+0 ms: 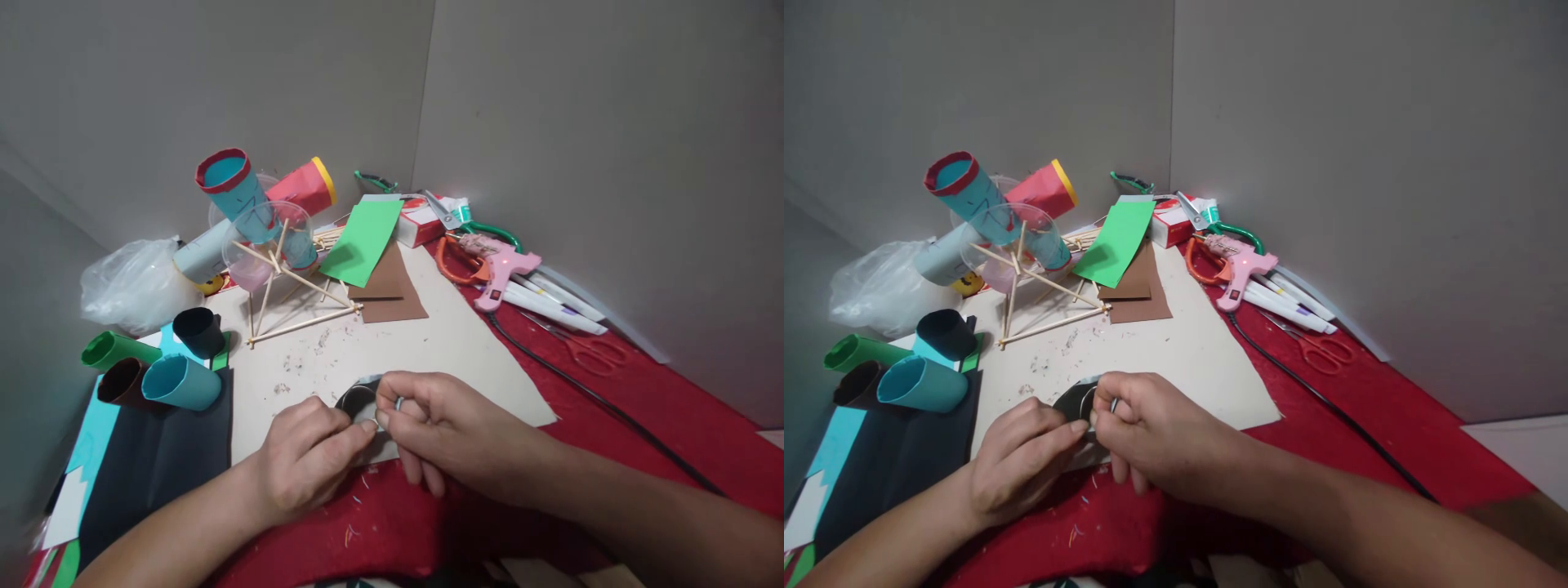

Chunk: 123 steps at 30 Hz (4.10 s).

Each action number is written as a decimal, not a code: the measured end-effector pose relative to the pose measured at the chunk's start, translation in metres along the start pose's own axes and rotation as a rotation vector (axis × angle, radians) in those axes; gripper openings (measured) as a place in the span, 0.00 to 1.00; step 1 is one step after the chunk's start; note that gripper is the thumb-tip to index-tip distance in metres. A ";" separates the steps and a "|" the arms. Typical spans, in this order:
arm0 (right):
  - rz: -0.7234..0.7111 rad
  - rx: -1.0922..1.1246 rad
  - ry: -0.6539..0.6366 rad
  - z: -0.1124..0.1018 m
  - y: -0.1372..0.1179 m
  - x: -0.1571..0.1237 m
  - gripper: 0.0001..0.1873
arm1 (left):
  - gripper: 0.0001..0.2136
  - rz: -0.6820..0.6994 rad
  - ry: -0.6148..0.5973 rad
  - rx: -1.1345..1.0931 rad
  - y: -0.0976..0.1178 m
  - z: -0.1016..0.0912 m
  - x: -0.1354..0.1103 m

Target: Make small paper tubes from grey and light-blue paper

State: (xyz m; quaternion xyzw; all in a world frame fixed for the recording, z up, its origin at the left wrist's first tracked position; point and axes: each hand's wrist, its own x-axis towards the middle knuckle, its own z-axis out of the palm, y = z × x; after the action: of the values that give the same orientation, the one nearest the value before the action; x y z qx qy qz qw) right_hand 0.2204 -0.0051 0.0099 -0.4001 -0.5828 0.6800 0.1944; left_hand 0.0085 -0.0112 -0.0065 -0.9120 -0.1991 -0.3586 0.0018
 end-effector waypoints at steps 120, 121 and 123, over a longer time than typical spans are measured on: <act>-0.767 -0.999 0.139 -0.021 0.007 -0.002 0.15 | 0.04 -0.164 -0.207 -0.052 -0.009 -0.022 0.011; -0.761 -0.990 0.132 -0.021 0.007 -0.002 0.15 | 0.03 -0.147 -0.203 -0.062 -0.009 -0.022 0.012; -0.749 -0.970 0.115 -0.022 0.007 -0.001 0.15 | 0.02 -0.108 -0.178 -0.082 -0.009 -0.021 0.012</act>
State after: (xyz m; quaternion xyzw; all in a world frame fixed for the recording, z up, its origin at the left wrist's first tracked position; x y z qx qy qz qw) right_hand 0.2395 0.0064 0.0034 -0.2470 -0.9154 0.2002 0.2468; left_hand -0.0002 -0.0016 0.0153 -0.9276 -0.2324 -0.2835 -0.0725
